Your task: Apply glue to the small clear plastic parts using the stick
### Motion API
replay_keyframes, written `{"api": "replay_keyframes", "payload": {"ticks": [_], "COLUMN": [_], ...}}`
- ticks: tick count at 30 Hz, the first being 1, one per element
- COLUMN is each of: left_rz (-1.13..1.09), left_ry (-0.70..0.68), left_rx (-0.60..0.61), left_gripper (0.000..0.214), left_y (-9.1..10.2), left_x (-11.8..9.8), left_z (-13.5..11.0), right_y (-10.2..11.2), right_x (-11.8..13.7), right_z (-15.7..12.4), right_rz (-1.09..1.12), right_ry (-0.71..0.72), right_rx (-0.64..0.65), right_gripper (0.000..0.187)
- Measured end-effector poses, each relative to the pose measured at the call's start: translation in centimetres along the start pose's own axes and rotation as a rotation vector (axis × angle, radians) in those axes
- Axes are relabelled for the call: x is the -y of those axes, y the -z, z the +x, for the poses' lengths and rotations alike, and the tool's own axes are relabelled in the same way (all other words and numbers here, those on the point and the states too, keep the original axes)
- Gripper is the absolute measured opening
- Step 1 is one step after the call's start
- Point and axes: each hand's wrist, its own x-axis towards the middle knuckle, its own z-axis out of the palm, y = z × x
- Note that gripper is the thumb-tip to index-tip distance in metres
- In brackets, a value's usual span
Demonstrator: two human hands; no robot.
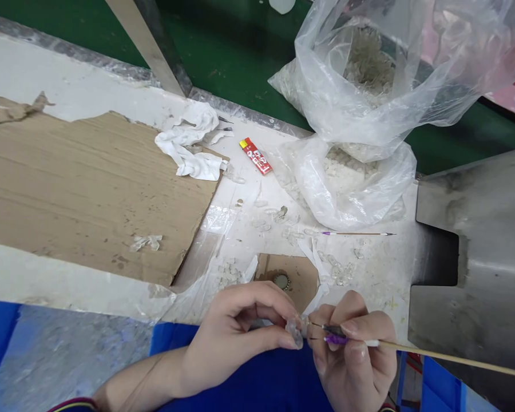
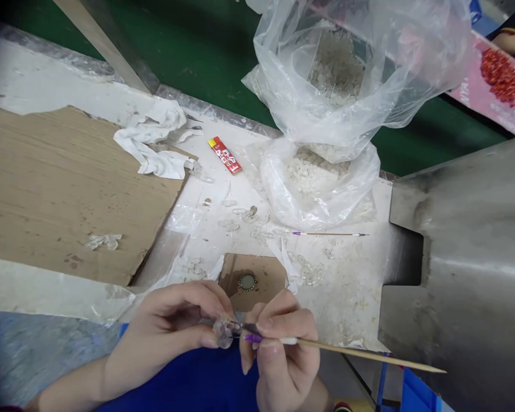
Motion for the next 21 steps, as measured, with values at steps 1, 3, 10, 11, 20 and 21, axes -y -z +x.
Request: {"api": "replay_keyframes", "payload": {"ticks": [1, 3, 10, 11, 20, 21], "left_rz": [-0.02, -0.046, -0.114, -0.123, -0.103, -0.094], "left_ry": [0.01, 0.023, 0.022, 0.018, -0.005, -0.01], "left_rx": [-0.005, -0.009, -0.007, 0.0, 0.006, 0.004], "left_gripper": [0.018, 0.019, 0.027, 0.028, 0.025, 0.025], "left_y": [-0.02, -0.05, -0.22, -0.22, -0.11, -0.11], "left_x": [-0.01, -0.02, 0.37, 0.43, 0.49, 0.53], "left_z": [0.01, -0.02, -0.4, -0.46, -0.62, -0.65], "right_y": [-0.05, -0.24, -0.56, -0.55, -0.66, -0.65], "right_x": [-0.05, -0.12, 0.15, 0.2, 0.18, 0.19], "right_z": [0.04, 0.2, 0.58, 0.56, 0.51, 0.52], "right_rz": [0.027, 0.095, -0.001, -0.008, -0.005, -0.005], "right_ry": [0.053, 0.127, 0.176, 0.179, 0.194, 0.194], "right_rx": [0.009, 0.029, 0.081, 0.081, 0.07, 0.072], "right_gripper": [0.02, 0.023, 0.024, 0.024, 0.023, 0.023]}}
